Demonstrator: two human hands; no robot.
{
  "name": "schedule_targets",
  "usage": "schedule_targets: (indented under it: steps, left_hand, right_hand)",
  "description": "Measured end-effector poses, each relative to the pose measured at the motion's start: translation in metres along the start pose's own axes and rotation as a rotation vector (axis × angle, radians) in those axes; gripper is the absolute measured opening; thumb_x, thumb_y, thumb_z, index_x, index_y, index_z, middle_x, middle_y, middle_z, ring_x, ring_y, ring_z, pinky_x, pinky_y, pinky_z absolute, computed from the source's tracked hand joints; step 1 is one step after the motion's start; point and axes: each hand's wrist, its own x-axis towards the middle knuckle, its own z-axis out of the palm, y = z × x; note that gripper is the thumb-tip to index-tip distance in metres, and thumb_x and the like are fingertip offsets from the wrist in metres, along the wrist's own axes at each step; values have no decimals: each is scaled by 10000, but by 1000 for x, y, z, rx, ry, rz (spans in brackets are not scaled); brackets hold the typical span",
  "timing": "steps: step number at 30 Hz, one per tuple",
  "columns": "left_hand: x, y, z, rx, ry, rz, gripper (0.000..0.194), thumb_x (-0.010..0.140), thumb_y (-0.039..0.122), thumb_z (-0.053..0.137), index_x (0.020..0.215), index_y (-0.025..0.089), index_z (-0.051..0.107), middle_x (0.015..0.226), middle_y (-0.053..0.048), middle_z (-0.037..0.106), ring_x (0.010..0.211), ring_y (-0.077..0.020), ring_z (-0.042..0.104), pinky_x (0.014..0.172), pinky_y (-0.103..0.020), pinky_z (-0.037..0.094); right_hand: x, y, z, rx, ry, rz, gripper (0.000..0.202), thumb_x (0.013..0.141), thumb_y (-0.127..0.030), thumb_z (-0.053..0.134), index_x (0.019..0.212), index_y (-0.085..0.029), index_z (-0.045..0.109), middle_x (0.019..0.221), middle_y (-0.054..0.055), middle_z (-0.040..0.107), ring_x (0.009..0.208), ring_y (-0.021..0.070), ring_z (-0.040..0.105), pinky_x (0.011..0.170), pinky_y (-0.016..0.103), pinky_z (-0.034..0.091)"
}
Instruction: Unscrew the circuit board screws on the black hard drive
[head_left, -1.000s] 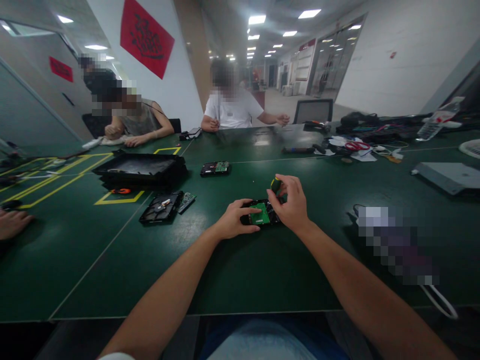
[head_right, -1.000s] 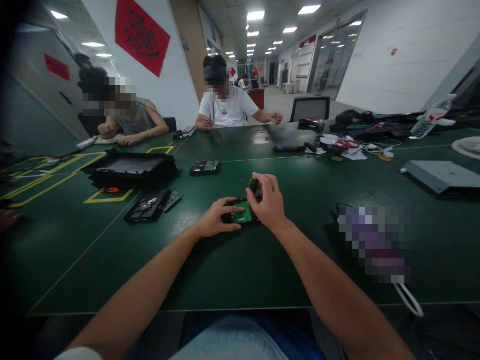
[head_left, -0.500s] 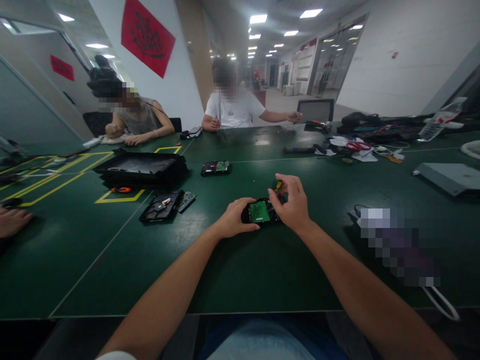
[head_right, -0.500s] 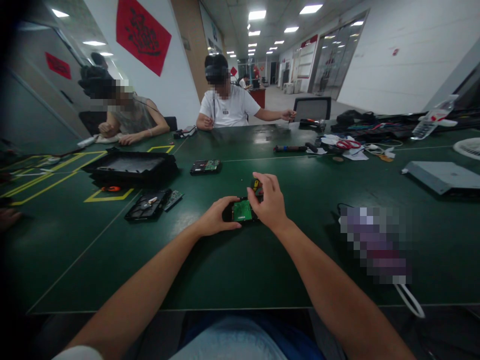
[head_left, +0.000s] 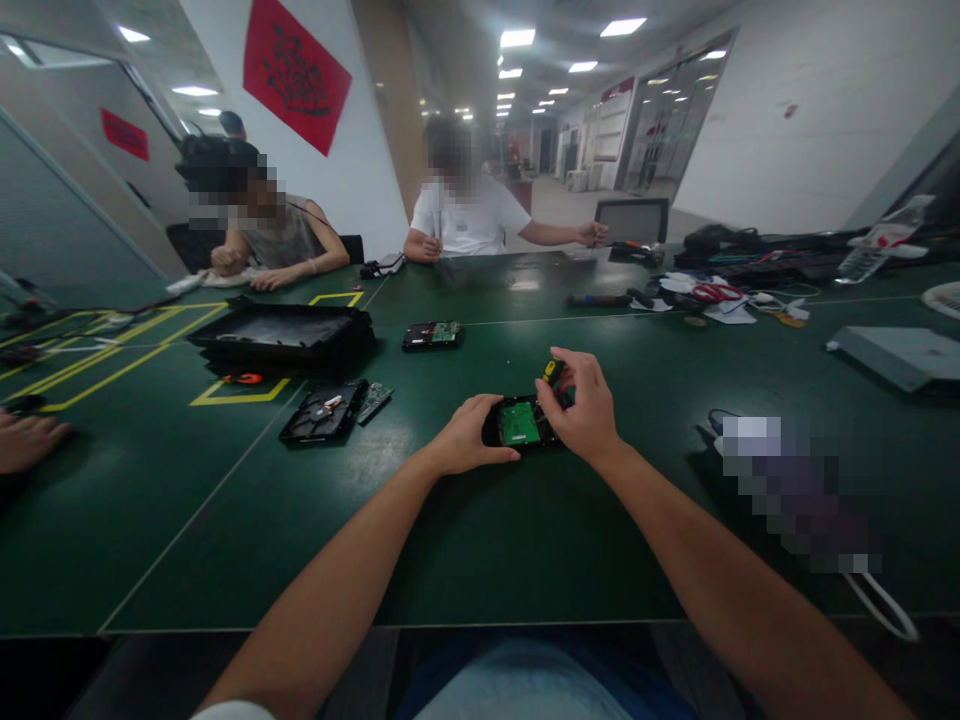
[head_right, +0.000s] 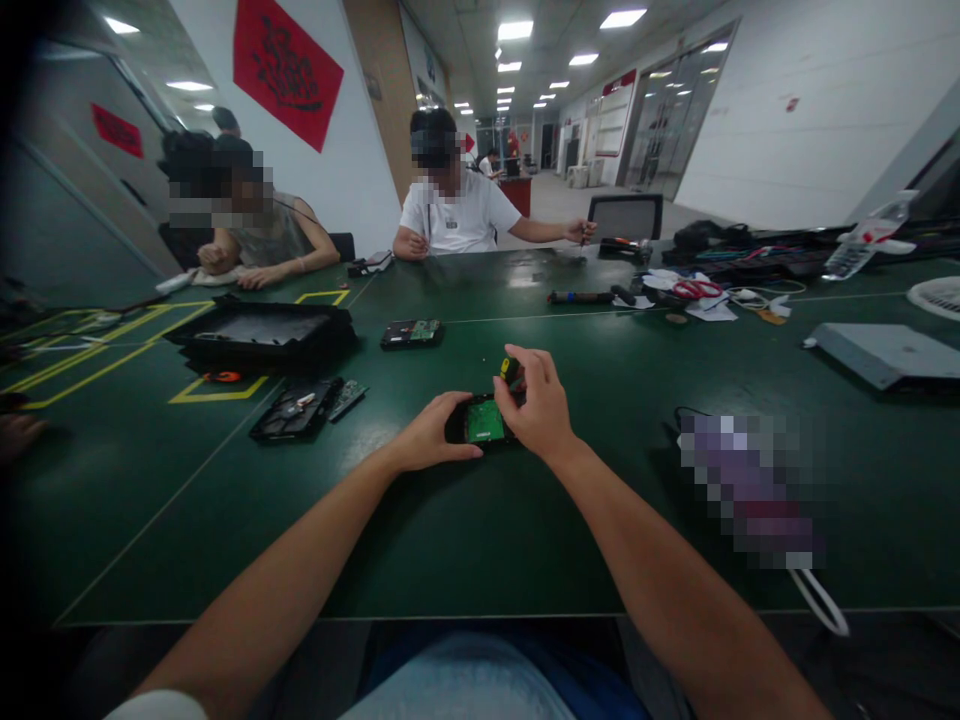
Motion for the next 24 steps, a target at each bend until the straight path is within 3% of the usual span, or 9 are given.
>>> schedule_targets:
  steps: [5,12,19,24]
  left_hand:
    - [-1,2,-1,22,15,3,937,723,577,876,1486,209,475,1486,-167,533,1411,-377,485,1198,-558,408]
    - [-1,-1,1,48,20,9,875,749,596,853,1445,188,511,1440,-169,566,1369,-368,520,1172,-548,434]
    - [0,-6,3,56,22,10,884,736,608,859,1434,191,514,1418,-170,581,1353,-369,532,1152,-554,446]
    - [-1,-3,1,68,22,29,859,753,609,848,1429,192,522,1424,-170,580,1357,-366,528,1154,-551,443]
  right_hand:
    - [-2,4,3,29,-13,26,507,973,-238,587,1462,-289,464,1309,119,626,1032,262,690,857,466,644]
    - [-1,4,2,-7,18,17,494,949,-279,658,1420,-275,509,1256,125,577,984,252,674,818,460,657]
    - [-2,4,3,60,-16,23,523,966,-227,587,1472,-290,467,1317,120,590,1093,271,665,874,474,651]
    - [-2,4,4,14,13,25,513,958,-269,634,1447,-278,482,1276,131,579,1094,289,653,867,504,650]
